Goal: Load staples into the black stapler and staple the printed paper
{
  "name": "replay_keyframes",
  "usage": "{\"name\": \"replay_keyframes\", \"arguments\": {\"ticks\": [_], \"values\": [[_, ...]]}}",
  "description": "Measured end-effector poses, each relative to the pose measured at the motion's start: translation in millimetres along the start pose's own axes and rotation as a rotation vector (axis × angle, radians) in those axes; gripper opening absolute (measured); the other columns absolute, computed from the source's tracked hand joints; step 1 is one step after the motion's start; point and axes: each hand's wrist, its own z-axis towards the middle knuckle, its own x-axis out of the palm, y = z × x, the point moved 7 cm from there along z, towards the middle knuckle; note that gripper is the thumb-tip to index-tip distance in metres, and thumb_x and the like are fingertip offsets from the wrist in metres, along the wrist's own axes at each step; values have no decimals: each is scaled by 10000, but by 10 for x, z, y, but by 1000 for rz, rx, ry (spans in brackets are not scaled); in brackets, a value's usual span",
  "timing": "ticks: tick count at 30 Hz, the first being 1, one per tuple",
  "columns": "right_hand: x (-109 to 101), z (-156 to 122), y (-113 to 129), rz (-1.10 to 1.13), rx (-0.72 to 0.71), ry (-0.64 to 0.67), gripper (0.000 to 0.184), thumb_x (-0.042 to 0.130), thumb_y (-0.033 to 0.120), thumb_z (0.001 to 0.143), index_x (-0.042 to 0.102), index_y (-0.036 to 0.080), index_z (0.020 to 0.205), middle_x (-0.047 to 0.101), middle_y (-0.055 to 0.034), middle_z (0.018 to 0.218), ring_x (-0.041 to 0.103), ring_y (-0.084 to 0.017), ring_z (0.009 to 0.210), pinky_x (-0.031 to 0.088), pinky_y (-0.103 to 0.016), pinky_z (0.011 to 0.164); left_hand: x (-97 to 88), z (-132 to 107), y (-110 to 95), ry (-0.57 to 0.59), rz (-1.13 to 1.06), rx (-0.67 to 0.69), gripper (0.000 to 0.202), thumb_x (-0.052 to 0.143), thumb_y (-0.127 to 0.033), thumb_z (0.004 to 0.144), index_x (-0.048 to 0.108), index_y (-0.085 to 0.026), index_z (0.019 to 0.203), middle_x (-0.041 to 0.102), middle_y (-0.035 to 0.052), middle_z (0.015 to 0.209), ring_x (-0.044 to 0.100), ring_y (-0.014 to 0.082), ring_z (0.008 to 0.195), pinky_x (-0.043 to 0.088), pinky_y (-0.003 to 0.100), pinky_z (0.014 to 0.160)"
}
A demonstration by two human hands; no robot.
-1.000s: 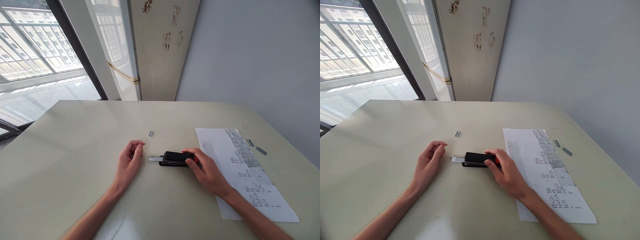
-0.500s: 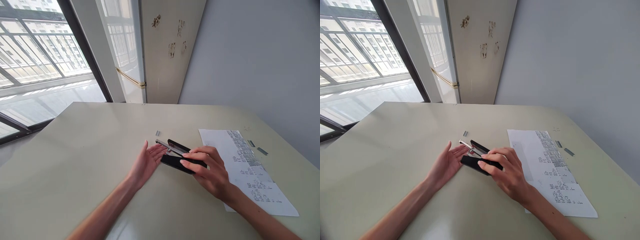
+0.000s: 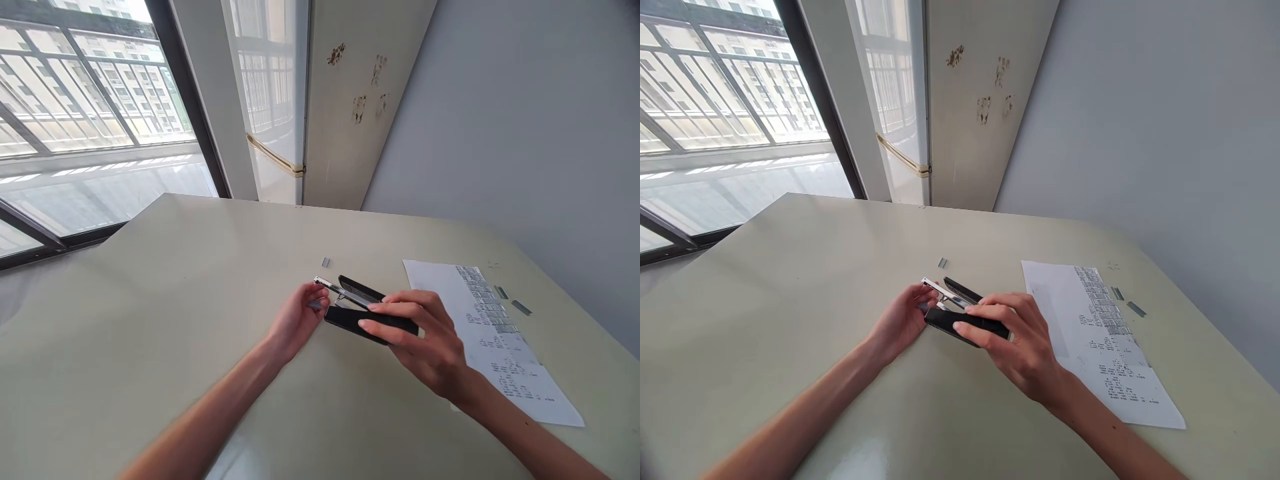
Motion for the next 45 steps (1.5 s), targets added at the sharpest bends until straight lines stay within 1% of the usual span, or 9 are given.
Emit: {"name": "replay_keyframes", "arguments": {"ticks": [7,11,15,21,27,31,37,41,45], "values": [[-111,-88,-199,61,189,-74,638,631,-7,915,710,463,1339,755,-33,1165,672,-291,1134,640,-490,842,204,-211,-229,62,663,420,377,586,-332,984,652,-205,1333,563,-15,823,483,147,711,409,259,677],[-58,-106,-240,57,201,-79,581,647,23,928,711,435,1333,761,-40,1155,681,-283,1101,625,-519,906,397,-305,-151,250,890,518,246,523,-319,1014,723,-204,1099,619,44,938,519,165,763,423,264,672],[-10,-125,-331,63,289,-105,409,688,113,958,725,389,1258,774,-46,1132,704,-276,1057,616,-499,897,396,-288,-108,271,911,486,206,553,-317,995,716,-199,950,529,2,829,421,133,654,383,253,603],[250,-105,-803,105,674,-33,238,783,379,911,734,300,1130,791,-32,993,704,-253,844,591,-419,782,183,-144,-116,54,636,232,477,612,-350,957,648,-203,1409,482,-51,754,401,107,624,356,228,585],[695,26,-1195,84,800,0,289,768,396,863,694,254,1103,796,-55,1071,727,-276,936,565,-443,882,13,-29,-68,-36,-72,20,271,747,-218,853,755,-121,1106,557,-21,759,464,87,618,418,220,584],[1032,160,-1255,32,810,16,295,737,391,862,655,239,1102,786,-81,1109,727,-293,975,561,-451,869,-90,44,-117,-77,-244,19,189,698,-195,873,736,-123,1044,588,11,822,555,94,681,501,212,620],[1409,444,-1144,67,767,49,338,693,416,902,623,237,1181,754,-98,1179,715,-296,1050,573,-459,883,-162,78,-152,-131,-350,9,181,587,-136,941,744,-72,1006,673,68,845,669,124,719,573,222,669],[1200,563,-886,86,596,22,465,655,474,971,568,241,1364,640,-141,1391,609,-311,1297,526,-499,1061,-148,80,-140,-137,-389,-2,310,481,-206,1033,756,-65,1006,760,182,1106,754,225,1025,612,313,917],[953,576,-431,91,213,116,263,626,391,1023,677,263,1246,583,-130,1462,480,-315,1458,444,-522,1190,-84,46,-117,-77,-387,-17,454,425,-333,1100,756,-22,1102,735,246,1266,719,295,1195,544,385,1079]]}}
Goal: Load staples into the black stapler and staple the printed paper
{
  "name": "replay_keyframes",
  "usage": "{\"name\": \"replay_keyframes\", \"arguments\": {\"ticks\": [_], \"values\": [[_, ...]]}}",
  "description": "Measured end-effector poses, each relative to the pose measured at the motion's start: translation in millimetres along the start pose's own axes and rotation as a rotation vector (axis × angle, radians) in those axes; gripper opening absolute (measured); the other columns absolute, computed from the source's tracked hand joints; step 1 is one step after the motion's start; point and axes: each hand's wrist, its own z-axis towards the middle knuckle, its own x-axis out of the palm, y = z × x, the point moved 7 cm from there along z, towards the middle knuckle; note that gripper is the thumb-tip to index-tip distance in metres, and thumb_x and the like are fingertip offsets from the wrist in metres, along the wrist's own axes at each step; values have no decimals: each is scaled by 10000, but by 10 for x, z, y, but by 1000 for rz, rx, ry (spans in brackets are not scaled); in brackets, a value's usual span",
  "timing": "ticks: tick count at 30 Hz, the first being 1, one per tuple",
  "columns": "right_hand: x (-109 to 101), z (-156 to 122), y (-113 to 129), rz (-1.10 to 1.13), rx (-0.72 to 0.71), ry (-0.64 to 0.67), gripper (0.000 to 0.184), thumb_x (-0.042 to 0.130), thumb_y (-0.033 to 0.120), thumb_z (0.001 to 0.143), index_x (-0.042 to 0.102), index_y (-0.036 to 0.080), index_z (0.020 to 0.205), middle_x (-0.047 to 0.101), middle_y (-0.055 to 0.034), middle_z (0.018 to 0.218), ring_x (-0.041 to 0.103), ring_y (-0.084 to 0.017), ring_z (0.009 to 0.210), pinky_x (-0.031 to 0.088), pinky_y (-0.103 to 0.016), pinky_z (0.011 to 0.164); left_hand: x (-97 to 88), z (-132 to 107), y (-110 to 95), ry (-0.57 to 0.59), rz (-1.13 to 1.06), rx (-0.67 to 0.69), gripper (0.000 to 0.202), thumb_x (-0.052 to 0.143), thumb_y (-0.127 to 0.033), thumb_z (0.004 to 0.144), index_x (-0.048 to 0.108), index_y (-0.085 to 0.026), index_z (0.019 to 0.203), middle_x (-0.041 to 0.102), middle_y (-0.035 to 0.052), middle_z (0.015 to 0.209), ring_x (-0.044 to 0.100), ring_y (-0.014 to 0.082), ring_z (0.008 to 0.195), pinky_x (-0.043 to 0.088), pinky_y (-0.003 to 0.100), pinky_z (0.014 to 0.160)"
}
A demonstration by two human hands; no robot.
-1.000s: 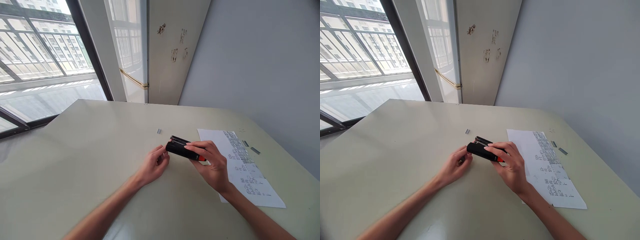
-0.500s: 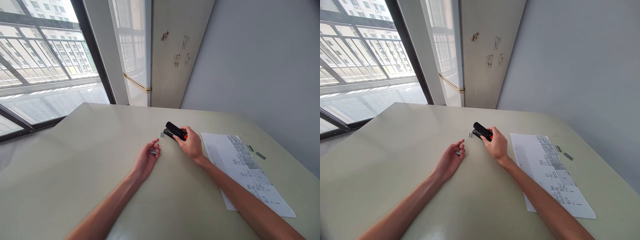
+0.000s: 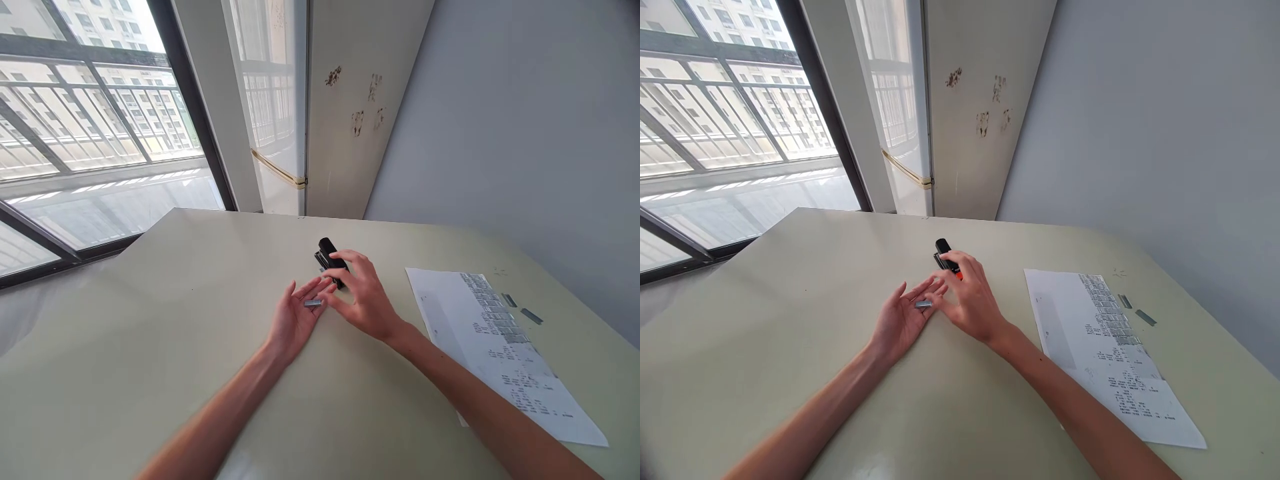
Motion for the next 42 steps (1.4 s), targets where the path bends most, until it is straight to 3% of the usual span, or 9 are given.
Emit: {"name": "replay_keyframes", "arguments": {"ticks": [7,10,13,15,21,26,30,38,42], "values": [[-4,-195,166,-34,-85,108,136,672,318,1010,774,256,1076,503,-117,1578,342,-360,1564,429,-621,1207,163,-106,111,185,73,-52,589,373,-499,1125,719,-40,1253,722,246,1317,679,311,1254,541,385,1039],[-147,-261,187,28,-46,35,117,670,308,1017,770,270,1062,564,-96,1515,392,-332,1537,437,-583,1212,50,-68,33,42,63,16,439,446,-381,1107,717,-55,1226,767,219,1141,743,283,1051,588,361,883],[-401,-393,84,84,76,-45,102,674,326,1019,752,289,1074,617,-78,1441,474,-300,1479,478,-526,1181,-102,-25,-177,-115,19,152,346,429,-266,1078,686,-97,1236,728,105,862,700,175,719,571,278,711],[-624,-535,-80,71,164,-90,100,678,351,1015,746,299,1067,638,-68,1407,549,-287,1410,504,-501,1149,-133,-1,-315,-134,-6,223,400,368,-329,1083,646,-152,1309,671,60,804,628,141,616,553,251,660],[-1470,-1234,-914,-139,486,-185,207,679,488,980,758,303,1025,718,-52,1262,699,-276,1150,581,-450,963,-113,28,-435,-217,-68,283,448,416,-407,1013,600,-287,1403,629,102,931,616,169,663,572,280,630],[-2150,-1963,-1465,-330,764,-267,324,665,590,929,767,291,1000,770,-53,1143,700,-264,922,567,-425,812,-36,25,-408,-228,-34,292,425,445,-352,989,636,-241,1351,603,105,932,605,166,683,572,264,615],[-2473,-2415,-1722,-411,895,-272,390,633,635,917,752,279,1021,793,-65,1104,679,-247,803,541,-423,785,-3,36,-417,-201,9,306,406,462,-266,968,649,-147,1308,589,94,884,604,163,691,576,260,620],[-2589,-2807,-2082,-507,978,-209,532,518,714,909,737,231,945,758,-126,1073,706,-306,867,528,-502,822,34,63,-421,-175,105,331,388,504,-157,894,686,-115,1235,591,66,826,582,145,658,568,244,611],[-2515,-2761,-1981,-594,937,-235,584,522,735,903,727,226,1103,711,-186,1207,626,-438,1197,526,-594,917,75,44,-401,-102,155,328,94,602,-164,838,691,-156,867,575,52,806,556,138,651,557,236,611]]}}
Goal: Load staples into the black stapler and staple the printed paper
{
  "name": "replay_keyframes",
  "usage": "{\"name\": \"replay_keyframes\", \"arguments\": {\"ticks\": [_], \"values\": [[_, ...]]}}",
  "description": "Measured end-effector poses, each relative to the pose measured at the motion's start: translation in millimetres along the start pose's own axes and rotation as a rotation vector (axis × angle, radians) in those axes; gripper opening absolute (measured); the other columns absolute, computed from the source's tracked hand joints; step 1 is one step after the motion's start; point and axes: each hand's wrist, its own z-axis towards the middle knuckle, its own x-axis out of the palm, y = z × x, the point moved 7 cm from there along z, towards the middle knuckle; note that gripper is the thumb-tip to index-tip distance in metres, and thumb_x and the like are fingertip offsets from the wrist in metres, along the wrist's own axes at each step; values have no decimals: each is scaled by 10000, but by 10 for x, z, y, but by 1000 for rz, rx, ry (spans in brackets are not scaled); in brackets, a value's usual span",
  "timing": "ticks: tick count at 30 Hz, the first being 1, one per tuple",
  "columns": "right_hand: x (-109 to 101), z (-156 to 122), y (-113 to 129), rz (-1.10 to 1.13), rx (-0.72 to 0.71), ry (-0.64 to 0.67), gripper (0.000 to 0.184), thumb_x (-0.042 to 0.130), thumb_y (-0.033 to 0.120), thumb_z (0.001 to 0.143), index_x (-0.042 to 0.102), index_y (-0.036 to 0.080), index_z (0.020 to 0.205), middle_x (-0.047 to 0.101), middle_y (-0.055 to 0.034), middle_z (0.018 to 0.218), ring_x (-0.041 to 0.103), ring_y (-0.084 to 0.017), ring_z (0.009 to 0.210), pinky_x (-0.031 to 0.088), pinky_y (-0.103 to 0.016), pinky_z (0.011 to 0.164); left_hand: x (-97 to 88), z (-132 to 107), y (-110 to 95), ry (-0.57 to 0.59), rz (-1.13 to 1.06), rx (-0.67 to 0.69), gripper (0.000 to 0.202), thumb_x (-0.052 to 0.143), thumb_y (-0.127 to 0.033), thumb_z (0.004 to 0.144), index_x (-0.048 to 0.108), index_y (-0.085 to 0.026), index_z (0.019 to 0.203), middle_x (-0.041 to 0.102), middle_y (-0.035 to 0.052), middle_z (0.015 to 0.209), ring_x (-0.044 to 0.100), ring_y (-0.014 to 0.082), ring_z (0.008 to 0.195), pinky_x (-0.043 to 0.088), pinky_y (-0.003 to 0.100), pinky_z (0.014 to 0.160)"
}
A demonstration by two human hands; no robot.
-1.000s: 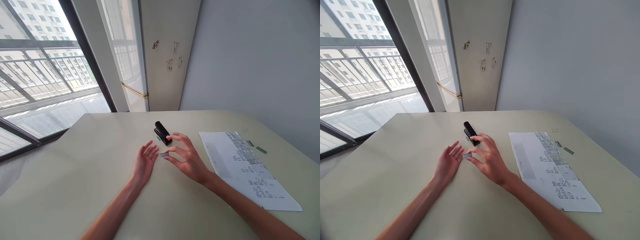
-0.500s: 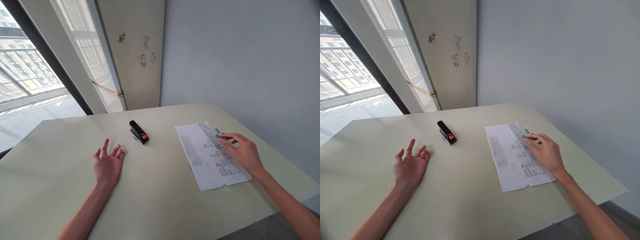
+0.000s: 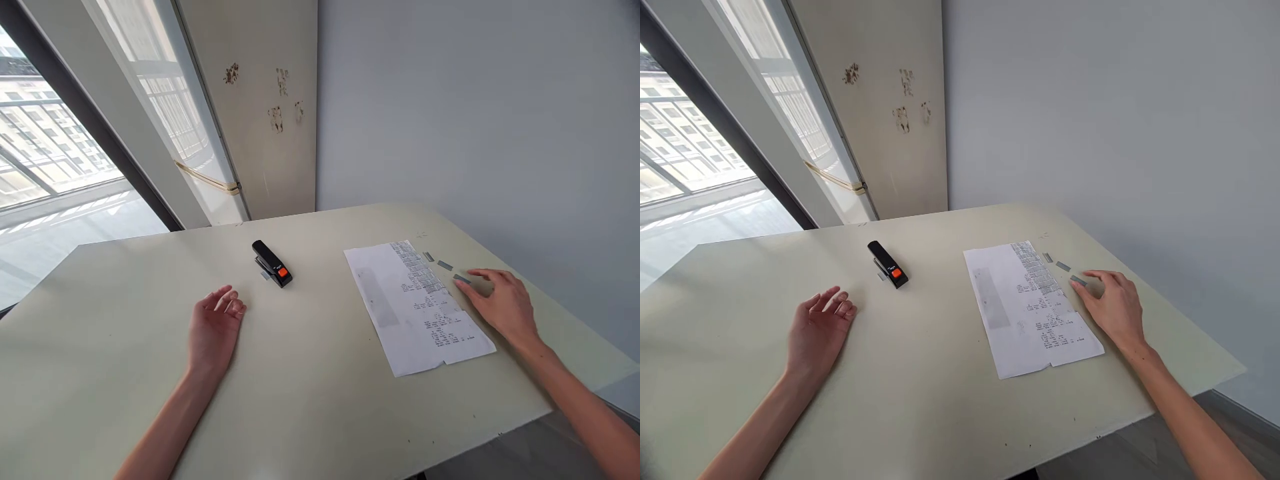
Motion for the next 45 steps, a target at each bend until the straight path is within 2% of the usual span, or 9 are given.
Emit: {"name": "replay_keyframes", "arguments": {"ticks": [5,9,14,18,23,29,36,41,45], "values": [[81,-308,581,93,-254,117,423,544,601,988,684,295,1246,676,-111,1388,584,-383,1338,507,-572,1071,39,-67,-16,89,46,8,359,639,-179,842,415,-205,562,449,11,680,472,130,615,508,234,580],[253,-568,907,136,-353,339,482,504,600,1027,600,345,1425,562,-35,1589,449,-357,1518,447,-614,1184,34,-97,-16,88,79,-9,362,650,-183,861,418,-210,584,414,-10,650,421,121,574,479,248,571],[389,-713,1015,125,-405,455,569,475,586,1053,450,380,1582,407,8,1712,259,-328,1624,340,-647,1270,12,-83,-30,106,139,14,334,669,-226,868,447,-213,619,412,-20,662,414,124,579,470,263,605],[461,-774,1027,68,-465,478,603,461,577,1064,387,385,1631,318,19,1750,221,-323,1634,239,-652,1315,8,-61,7,146,286,68,310,673,-286,893,529,-211,629,496,7,685,466,154,636,471,270,647],[460,-843,1095,64,-501,453,594,452,560,1072,386,366,1630,331,4,1745,238,-312,1630,243,-651,1315,137,-160,139,235,568,161,75,792,-181,839,748,-211,786,721,77,1001,579,252,1074,482,273,927],[420,-935,1221,83,-511,422,592,483,559,1057,426,366,1613,371,11,1726,289,-322,1611,278,-652,1305,347,-326,260,457,933,321,273,863,-160,762,794,-287,994,722,83,1251,471,356,1367,239,513,1268],[389,-1190,1478,108,-569,486,611,549,553,1038,432,367,1608,357,12,1731,274,-333,1616,306,-685,1283,419,-283,348,590,1077,374,373,849,-269,833,778,-303,1197,650,91,1465,415,388,1476,101,577,1303],[353,-1433,1745,133,-636,509,648,593,524,1029,399,383,1631,356,-4,1731,291,-354,1607,355,-699,1252,450,-164,360,557,922,259,326,869,-279,808,799,-280,1127,671,91,1457,364,383,1540,45,555,1318],[337,-1590,1907,172,-690,523,655,627,494,1018,411,397,1628,362,-1,1730,297,-353,1605,373,-677,1252,403,-180,297,574,907,239,287,869,-306,815,809,-292,1095,716,65,1398,423,366,1524,107,514,1323]]}}
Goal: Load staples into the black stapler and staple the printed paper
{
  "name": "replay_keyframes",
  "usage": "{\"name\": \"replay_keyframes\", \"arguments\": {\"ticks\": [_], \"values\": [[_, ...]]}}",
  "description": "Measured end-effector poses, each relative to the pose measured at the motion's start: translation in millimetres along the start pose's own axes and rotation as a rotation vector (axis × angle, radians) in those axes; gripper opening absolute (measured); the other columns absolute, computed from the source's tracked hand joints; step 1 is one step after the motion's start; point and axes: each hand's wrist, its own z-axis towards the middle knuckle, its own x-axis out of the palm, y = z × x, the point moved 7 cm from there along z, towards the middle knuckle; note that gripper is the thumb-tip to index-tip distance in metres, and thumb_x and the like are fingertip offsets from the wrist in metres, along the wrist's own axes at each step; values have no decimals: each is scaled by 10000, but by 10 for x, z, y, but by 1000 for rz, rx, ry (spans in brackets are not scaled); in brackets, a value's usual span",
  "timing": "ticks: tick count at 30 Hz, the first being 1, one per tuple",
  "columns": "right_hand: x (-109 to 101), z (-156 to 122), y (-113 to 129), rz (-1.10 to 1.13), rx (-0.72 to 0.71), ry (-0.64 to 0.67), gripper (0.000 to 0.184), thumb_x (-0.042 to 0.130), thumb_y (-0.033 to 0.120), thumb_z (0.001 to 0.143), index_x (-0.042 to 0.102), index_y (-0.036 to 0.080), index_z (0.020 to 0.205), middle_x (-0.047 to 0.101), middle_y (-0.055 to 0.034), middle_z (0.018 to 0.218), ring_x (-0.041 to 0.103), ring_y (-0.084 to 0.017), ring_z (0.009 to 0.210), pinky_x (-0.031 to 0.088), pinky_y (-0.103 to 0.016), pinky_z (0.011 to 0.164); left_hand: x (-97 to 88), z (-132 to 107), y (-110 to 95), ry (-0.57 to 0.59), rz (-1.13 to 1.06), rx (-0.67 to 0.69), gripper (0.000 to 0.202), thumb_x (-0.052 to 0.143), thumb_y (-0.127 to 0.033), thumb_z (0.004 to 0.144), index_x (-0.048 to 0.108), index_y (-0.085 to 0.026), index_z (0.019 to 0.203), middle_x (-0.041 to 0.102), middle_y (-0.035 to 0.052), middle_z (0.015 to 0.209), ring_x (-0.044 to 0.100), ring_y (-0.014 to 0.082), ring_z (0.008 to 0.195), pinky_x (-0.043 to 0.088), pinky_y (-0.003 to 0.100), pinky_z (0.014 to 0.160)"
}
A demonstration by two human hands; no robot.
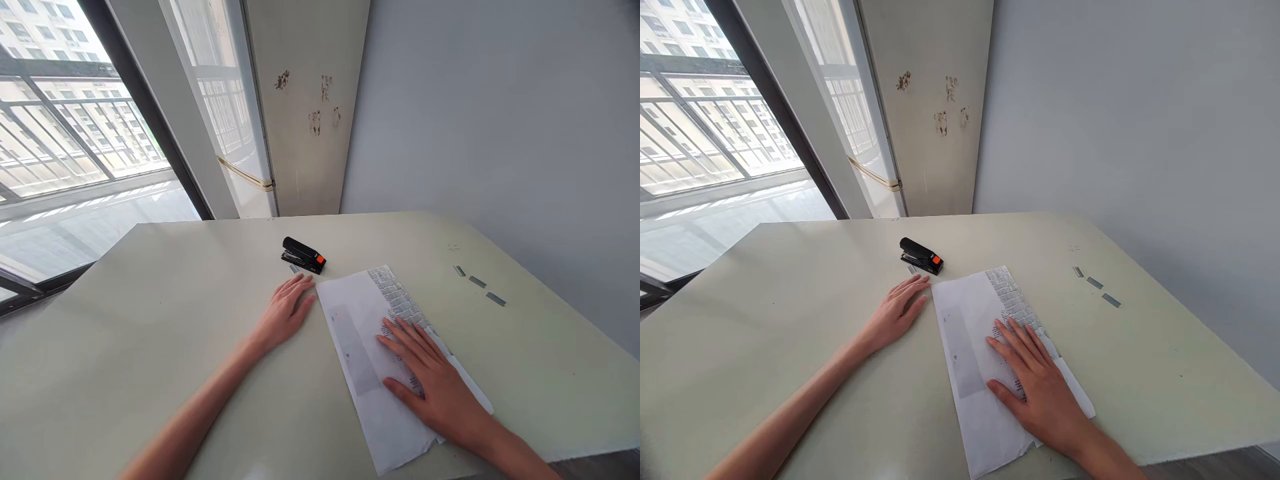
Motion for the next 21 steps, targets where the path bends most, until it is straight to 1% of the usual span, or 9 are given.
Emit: {"name": "replay_keyframes", "arguments": {"ticks": [3,6,9,11,12,14,16,19,21], "values": [[61,12,162,40,-24,-2,646,635,478,1015,432,391,1622,376,-3,1722,311,-348,1601,360,-675,1260,-49,-104,3,36,0,6,330,886,-301,799,811,-296,1120,729,72,1372,463,356,1503,180,486,1315],[103,47,419,118,-41,17,634,646,484,1007,468,376,1605,388,-10,1713,308,-357,1600,342,-693,1259,-70,-218,6,70,39,22,391,874,-289,816,797,-293,1199,701,88,1415,460,348,1506,203,479,1311],[51,113,716,304,-23,80,649,650,498,1002,454,386,1610,387,-13,1709,311,-354,1594,470,-648,1189,-76,-325,-37,129,147,90,430,838,-307,862,763,-304,1285,647,82,1493,410,351,1540,183,512,1313],[-69,186,842,449,31,85,621,623,491,1019,448,393,1607,395,-21,1707,352,-337,1579,574,-576,1107,-121,-388,-71,157,239,145,447,847,-330,858,757,-315,1296,625,83,1519,398,363,1548,181,533,1309],[-149,233,876,503,50,65,594,610,485,1026,463,391,1594,414,-28,1699,386,-331,1564,592,-557,1088,-166,-414,-86,160,287,172,460,865,-344,841,760,-321,1288,628,85,1516,407,371,1543,195,539,1304],[-304,346,878,569,73,12,536,601,472,1031,512,376,1551,478,-44,1664,465,-324,1524,584,-548,1101,-301,-449,-110,134,375,226,472,897,-369,805,772,-335,1258,660,86,1477,453,378,1514,248,539,1288],[-397,477,794,590,97,-25,487,599,464,1031,556,364,1506,552,-52,1611,546,-320,1467,598,-532,1085,-471,-466,-120,85,441,274,457,907,-396,792,784,-342,1229,699,83,1423,511,370,1473,316,522,1261],[-401,703,561,574,164,-41,428,577,479,1035,604,360,1445,633,-56,1528,642,-323,1351,688,-444,853,-726,-467,-81,13,474,288,425,892,-448,803,799,-333,1201,728,82,1378,547,362,1443,347,514,1248],[-354,874,400,550,200,-50,387,563,490,1034,644,347,1384,671,-64,1469,673,-327,1287,676,-389,717,-853,-462,-11,2,501,243,431,843,-515,843,796,-321,1225,711,80,1409,504,370,1479,301,545,1271]]}}
